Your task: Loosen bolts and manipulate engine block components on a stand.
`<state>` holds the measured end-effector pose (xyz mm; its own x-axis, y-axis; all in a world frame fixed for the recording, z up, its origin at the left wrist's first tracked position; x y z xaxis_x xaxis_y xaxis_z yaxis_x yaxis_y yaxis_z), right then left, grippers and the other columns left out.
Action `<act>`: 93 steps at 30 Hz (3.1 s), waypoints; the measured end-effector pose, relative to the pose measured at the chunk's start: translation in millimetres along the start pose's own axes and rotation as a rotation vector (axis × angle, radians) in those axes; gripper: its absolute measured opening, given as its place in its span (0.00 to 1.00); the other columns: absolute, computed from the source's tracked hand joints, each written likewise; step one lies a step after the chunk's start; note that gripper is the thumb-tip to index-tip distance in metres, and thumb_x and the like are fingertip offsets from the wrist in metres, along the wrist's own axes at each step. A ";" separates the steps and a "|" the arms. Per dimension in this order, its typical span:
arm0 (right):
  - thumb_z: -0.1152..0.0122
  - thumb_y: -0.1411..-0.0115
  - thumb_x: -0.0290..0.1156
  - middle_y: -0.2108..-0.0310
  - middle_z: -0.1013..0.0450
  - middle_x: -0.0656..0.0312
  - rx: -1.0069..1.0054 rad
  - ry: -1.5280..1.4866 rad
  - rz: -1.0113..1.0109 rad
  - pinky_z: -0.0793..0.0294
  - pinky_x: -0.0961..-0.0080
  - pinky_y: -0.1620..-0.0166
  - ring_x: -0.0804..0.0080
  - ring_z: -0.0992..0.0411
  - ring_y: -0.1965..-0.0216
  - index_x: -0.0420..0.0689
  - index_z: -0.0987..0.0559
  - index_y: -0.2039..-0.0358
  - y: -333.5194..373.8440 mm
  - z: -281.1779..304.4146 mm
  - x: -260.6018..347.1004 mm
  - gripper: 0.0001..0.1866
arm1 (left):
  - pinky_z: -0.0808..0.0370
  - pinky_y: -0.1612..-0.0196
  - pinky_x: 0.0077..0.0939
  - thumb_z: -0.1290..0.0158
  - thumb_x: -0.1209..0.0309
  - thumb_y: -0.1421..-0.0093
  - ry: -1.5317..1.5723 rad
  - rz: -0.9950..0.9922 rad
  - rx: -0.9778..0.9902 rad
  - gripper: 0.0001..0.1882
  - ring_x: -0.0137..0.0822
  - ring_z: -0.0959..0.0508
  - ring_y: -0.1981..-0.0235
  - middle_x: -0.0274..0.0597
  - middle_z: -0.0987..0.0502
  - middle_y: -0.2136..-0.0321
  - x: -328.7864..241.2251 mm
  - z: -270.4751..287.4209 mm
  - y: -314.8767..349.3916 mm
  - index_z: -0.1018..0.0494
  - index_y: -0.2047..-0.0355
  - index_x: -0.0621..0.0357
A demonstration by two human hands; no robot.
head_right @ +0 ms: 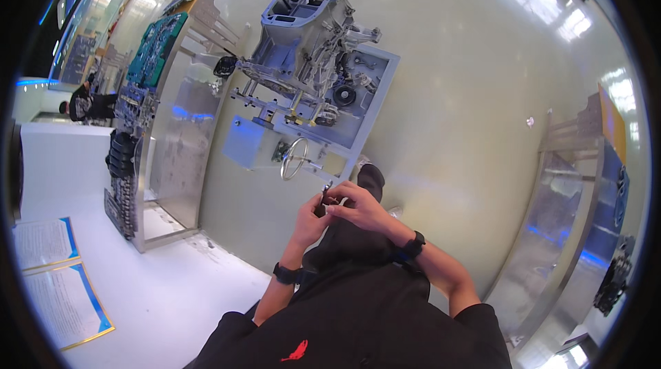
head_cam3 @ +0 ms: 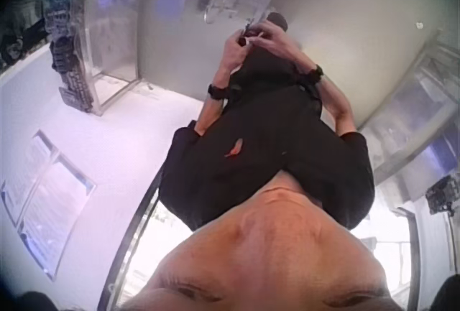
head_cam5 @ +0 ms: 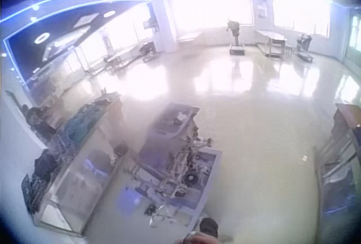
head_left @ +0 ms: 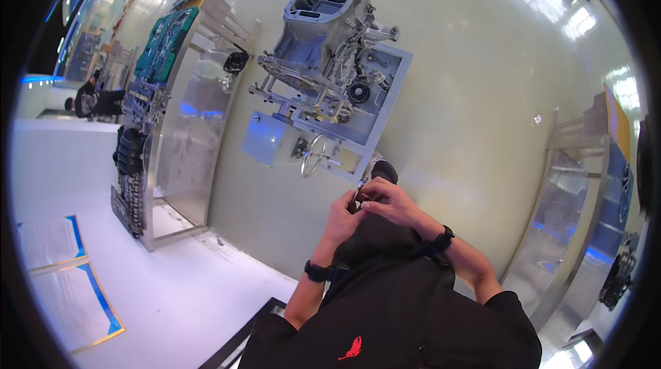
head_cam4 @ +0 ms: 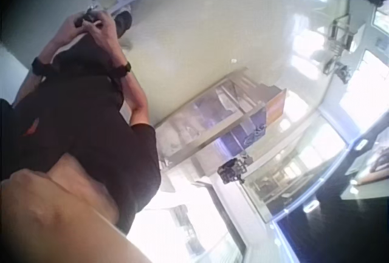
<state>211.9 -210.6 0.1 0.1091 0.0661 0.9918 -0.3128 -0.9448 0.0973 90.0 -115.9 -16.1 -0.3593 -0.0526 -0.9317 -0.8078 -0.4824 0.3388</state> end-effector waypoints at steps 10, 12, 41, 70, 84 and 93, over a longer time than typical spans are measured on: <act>0.48 0.41 0.31 0.68 0.33 0.59 0.075 0.378 0.178 0.31 0.72 0.61 0.69 0.31 0.64 0.40 0.29 0.67 -110.0 57.8 25.5 0.07 | 0.31 0.72 0.21 0.43 0.70 0.49 -0.117 0.001 0.123 0.13 0.26 0.28 0.76 0.40 0.27 0.77 -3.2 2.8 -107.4 0.29 0.64 0.62; 0.54 0.38 0.32 0.76 0.32 0.59 -0.177 -0.317 0.177 0.32 0.77 0.70 0.75 0.31 0.74 0.41 0.31 0.65 -130.1 68.6 37.6 0.08 | 0.31 0.74 0.20 0.45 0.71 0.47 -0.005 0.054 0.098 0.13 0.25 0.28 0.79 0.39 0.29 0.80 3.0 10.7 -120.9 0.28 0.62 0.62; 0.44 0.45 0.41 0.79 0.28 0.60 0.399 0.344 -0.284 0.33 0.74 0.69 0.74 0.31 0.76 0.37 0.23 0.71 -340.7 129.9 -79.9 0.16 | 0.37 0.81 0.18 0.55 0.68 0.39 1.140 0.170 -1.037 0.12 0.24 0.31 0.80 0.33 0.32 0.77 51.6 62.4 -195.0 0.34 0.59 0.63; 0.57 0.37 0.44 0.79 0.34 0.66 0.307 0.303 -0.307 0.38 0.79 0.72 0.80 0.39 0.78 0.39 0.26 0.61 -296.9 147.7 -83.5 0.20 | 0.25 0.63 0.27 0.57 0.74 0.39 0.750 0.049 -0.740 0.17 0.36 0.24 0.66 0.45 0.28 0.64 56.7 79.5 -179.2 0.39 0.50 0.68; 0.56 0.38 0.37 0.79 0.39 0.71 0.165 0.153 -0.516 0.43 0.85 0.78 0.84 0.43 0.79 0.37 0.26 0.57 -272.1 148.5 -100.4 0.18 | 0.24 0.59 0.25 0.53 0.78 0.42 0.708 0.014 -0.868 0.12 0.33 0.22 0.67 0.45 0.24 0.67 61.8 83.6 -196.8 0.31 0.58 0.71; 0.56 0.37 0.35 0.77 0.38 0.70 0.270 0.192 -0.533 0.43 0.86 0.78 0.86 0.43 0.79 0.40 0.26 0.55 -278.5 154.7 -102.2 0.16 | 0.24 0.68 0.24 0.57 0.71 0.37 0.358 0.111 -0.673 0.13 0.33 0.22 0.73 0.47 0.24 0.72 57.9 84.3 -195.6 0.33 0.59 0.70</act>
<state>433.8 -3.9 -141.2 0.0048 0.5830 0.8125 -0.0099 -0.8124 0.5830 187.8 49.1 -125.3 -0.1557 -0.3559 -0.9215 -0.2761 -0.8800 0.3866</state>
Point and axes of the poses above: each hand's wrist, its own y-axis away from the middle knuckle, its own z-axis out of the back of the hand, x = y × z, the point moved 3 cm from there along -y, towards the middle knuckle
